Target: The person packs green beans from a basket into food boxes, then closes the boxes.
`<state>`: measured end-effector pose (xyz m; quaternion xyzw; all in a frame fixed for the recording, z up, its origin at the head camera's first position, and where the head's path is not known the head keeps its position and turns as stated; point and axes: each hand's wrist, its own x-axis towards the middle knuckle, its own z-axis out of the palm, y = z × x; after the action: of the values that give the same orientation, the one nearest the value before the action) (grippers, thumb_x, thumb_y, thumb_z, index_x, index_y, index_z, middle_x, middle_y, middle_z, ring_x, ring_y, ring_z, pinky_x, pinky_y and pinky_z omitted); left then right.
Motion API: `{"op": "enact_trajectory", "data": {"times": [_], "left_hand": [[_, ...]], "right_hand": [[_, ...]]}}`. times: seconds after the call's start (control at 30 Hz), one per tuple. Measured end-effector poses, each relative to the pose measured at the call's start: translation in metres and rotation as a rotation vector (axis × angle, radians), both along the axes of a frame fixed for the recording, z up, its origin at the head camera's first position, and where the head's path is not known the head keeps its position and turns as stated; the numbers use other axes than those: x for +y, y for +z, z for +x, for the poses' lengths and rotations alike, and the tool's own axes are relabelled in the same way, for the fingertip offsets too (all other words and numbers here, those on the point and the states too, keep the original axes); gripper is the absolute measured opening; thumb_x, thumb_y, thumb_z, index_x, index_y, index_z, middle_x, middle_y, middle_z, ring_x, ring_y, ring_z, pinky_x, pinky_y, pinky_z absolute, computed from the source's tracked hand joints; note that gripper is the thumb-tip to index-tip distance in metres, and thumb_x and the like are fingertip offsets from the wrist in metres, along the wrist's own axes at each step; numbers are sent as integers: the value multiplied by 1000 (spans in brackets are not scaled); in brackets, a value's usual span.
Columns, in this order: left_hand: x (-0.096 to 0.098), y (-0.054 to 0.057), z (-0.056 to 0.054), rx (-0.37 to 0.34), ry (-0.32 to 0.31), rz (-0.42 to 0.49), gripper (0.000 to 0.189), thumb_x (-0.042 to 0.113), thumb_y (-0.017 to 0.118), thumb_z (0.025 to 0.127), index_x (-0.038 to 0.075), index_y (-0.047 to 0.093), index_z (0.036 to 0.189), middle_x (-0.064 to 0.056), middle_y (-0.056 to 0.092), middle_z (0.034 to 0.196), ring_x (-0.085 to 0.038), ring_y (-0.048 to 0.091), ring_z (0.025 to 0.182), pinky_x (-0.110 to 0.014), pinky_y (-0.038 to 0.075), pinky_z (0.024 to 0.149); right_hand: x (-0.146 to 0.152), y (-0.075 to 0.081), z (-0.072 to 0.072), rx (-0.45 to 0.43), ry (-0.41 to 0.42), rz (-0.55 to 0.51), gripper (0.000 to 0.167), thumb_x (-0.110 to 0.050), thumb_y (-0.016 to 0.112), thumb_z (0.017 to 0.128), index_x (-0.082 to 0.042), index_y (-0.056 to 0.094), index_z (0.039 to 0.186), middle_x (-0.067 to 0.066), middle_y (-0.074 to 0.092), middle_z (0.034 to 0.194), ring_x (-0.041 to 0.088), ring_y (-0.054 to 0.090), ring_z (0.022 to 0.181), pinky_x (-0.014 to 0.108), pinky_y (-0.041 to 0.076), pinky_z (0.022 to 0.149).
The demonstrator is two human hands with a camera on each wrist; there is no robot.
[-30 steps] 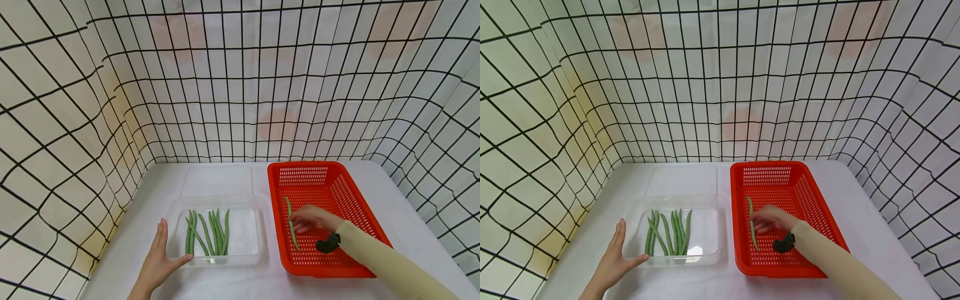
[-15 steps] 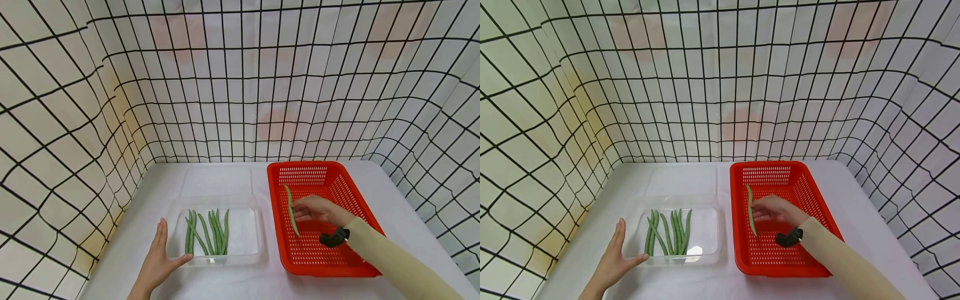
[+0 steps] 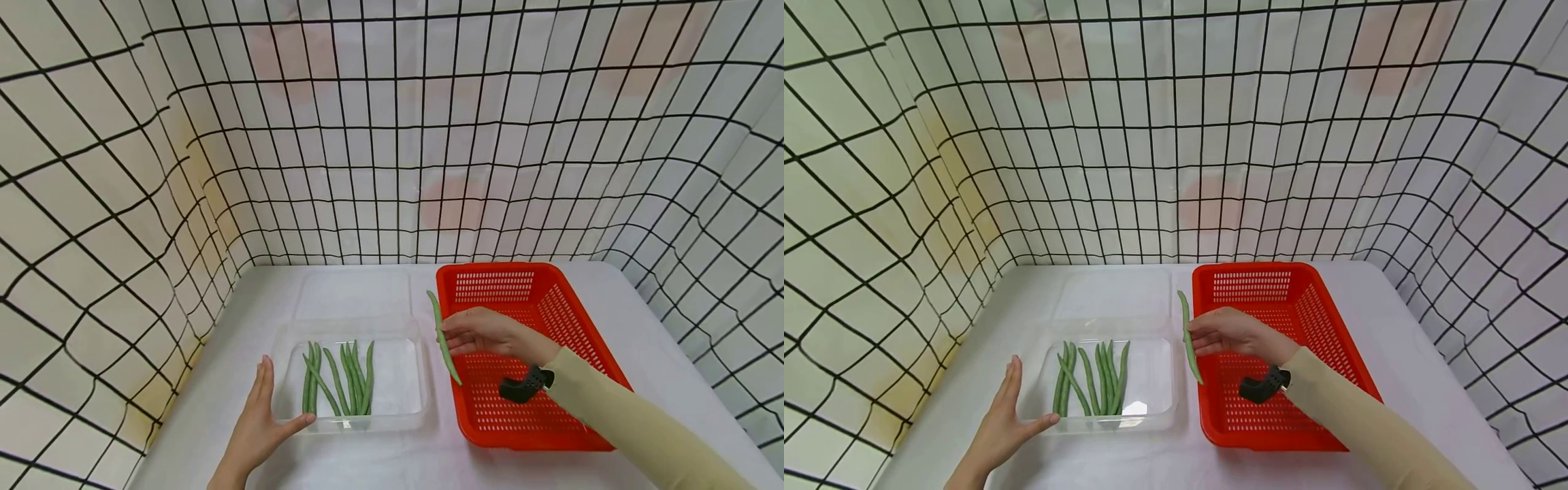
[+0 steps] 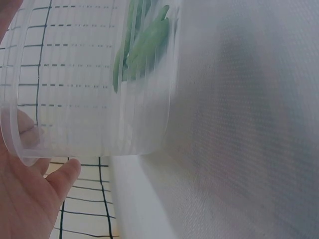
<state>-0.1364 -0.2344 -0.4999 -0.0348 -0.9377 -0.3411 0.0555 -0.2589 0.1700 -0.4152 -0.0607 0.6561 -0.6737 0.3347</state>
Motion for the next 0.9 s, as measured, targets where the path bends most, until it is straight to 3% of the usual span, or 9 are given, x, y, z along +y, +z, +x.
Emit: {"op": "enact_trajectory", "data": {"times": [0.3, 0.63, 0.9], "left_hand": [[0, -2, 0, 23, -2, 4, 129, 56, 79, 66, 12, -6, 152, -18, -2, 156, -41, 6, 140, -67, 21, 99], [0, -3, 0, 10, -3, 9, 129, 56, 79, 67, 13, -8, 152, -16, -3, 157, -41, 5, 140, -67, 20, 99], [1, -3, 1, 15, 5, 8, 129, 58, 79, 66, 13, -7, 152, -19, -1, 156, -42, 7, 140, -67, 21, 100]], "right_hand": [[-50, 4, 1, -48, 32, -14, 19, -12, 64, 91, 5, 68, 99, 16, 69, 89, 24, 68, 77, 40, 53, 78], [-98, -13, 0, -108, 115, -10, 27, -6, 60, 92, 15, 60, 110, 15, 68, 86, 21, 68, 73, 37, 54, 77], [-125, -29, 2, -133, 128, 34, 23, -5, 59, 92, 15, 61, 104, 17, 67, 81, 21, 67, 68, 37, 54, 75]]}}
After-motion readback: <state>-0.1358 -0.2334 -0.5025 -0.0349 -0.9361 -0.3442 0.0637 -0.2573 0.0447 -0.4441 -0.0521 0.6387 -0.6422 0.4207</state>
